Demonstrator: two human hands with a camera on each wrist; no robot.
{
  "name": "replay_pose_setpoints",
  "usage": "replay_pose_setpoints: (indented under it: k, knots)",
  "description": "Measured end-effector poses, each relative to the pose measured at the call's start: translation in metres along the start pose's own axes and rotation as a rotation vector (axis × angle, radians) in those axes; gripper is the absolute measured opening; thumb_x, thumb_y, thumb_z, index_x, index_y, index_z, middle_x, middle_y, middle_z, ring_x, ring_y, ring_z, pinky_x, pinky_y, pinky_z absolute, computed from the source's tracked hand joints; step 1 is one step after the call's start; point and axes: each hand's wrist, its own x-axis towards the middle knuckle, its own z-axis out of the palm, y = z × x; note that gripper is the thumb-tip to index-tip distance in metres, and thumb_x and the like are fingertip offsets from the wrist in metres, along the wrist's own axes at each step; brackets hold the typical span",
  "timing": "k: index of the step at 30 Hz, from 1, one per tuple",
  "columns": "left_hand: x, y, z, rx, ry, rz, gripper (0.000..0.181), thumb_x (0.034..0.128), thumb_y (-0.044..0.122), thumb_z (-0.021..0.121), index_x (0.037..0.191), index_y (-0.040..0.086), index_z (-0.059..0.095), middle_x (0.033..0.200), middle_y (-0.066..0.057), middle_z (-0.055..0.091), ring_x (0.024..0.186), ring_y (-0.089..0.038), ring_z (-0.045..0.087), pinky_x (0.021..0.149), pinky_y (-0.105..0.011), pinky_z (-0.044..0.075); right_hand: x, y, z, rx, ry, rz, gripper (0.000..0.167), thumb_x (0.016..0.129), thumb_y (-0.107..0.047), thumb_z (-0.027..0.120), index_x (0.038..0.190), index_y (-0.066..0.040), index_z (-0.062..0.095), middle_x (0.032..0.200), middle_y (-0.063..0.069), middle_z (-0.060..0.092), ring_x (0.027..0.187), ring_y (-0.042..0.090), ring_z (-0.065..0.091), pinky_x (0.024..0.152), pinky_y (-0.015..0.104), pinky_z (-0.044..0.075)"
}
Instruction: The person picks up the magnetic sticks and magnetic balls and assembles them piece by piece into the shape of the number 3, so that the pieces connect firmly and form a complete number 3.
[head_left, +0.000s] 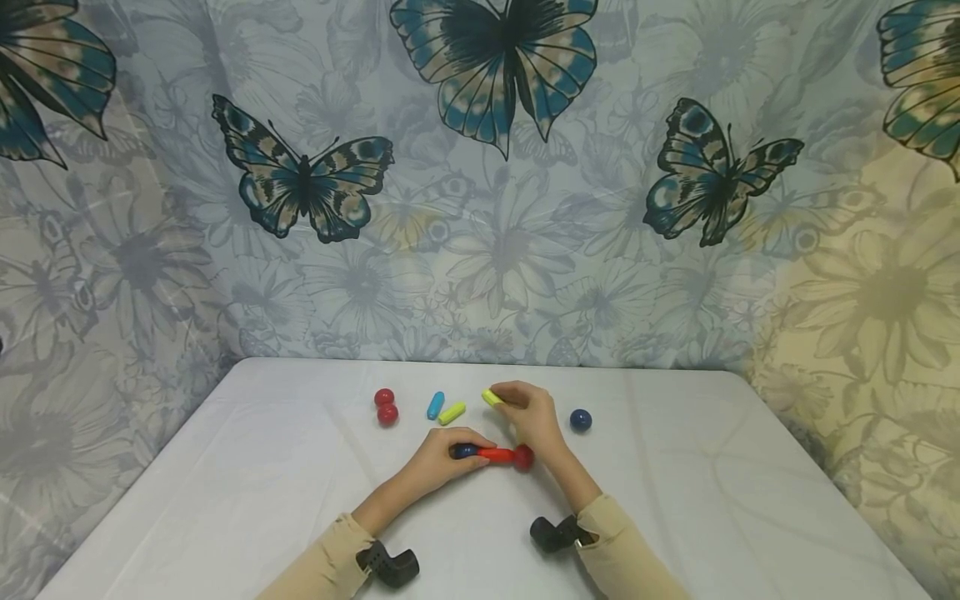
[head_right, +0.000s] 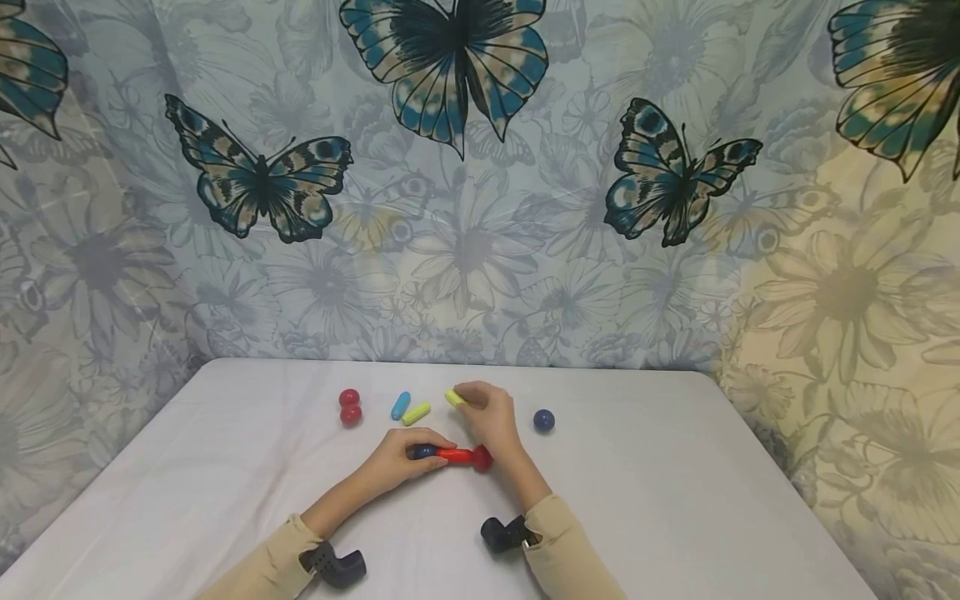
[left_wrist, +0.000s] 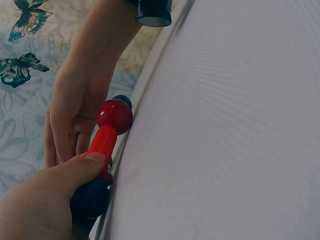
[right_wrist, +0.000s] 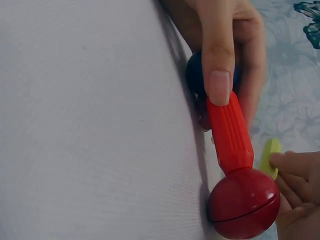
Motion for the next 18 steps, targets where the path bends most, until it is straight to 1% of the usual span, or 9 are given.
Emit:
replay_pose_setpoints:
  k: [4,9,18]
  knots:
    - [0.000,0.001,0.000,-0.007,0.001,-0.007,0.021,0.0872,0.025,0.074,0.108,0.024,0.074,0.104,0.008,0.075,0.103,-0.008,0.066,0.094,-0.024,0.051,0.004,0.002,-0.003,0.059,0.032,0.021,0.028,0.084,-0.004,0.073,0.111,-0.011,0.072,0.115,0.008,0.073,0.113,0.023,0.067,0.096,0.033,0.054]
    - [0.000,0.001,0.000,-0.012,0.003,-0.004,0.021,0.0876,0.025,0.073,0.108,0.023,0.074,0.105,0.007,0.075,0.104,-0.010,0.066,0.095,-0.024,0.051,0.009,0.004,-0.006,0.129,0.080,0.028,0.028,0.084,-0.002,0.072,0.112,-0.006,0.071,0.116,0.011,0.072,0.114,0.024,0.067,0.095,0.030,0.054]
    - [0.000,0.001,0.000,0.002,-0.003,-0.016,0.022,0.0874,0.024,0.073,0.109,0.023,0.074,0.106,0.008,0.075,0.105,-0.008,0.066,0.095,-0.024,0.051,0.014,0.004,-0.010,0.195,0.183,0.058,0.031,0.085,0.001,0.071,0.115,0.000,0.068,0.120,0.018,0.069,0.115,0.029,0.066,0.092,0.024,0.054]
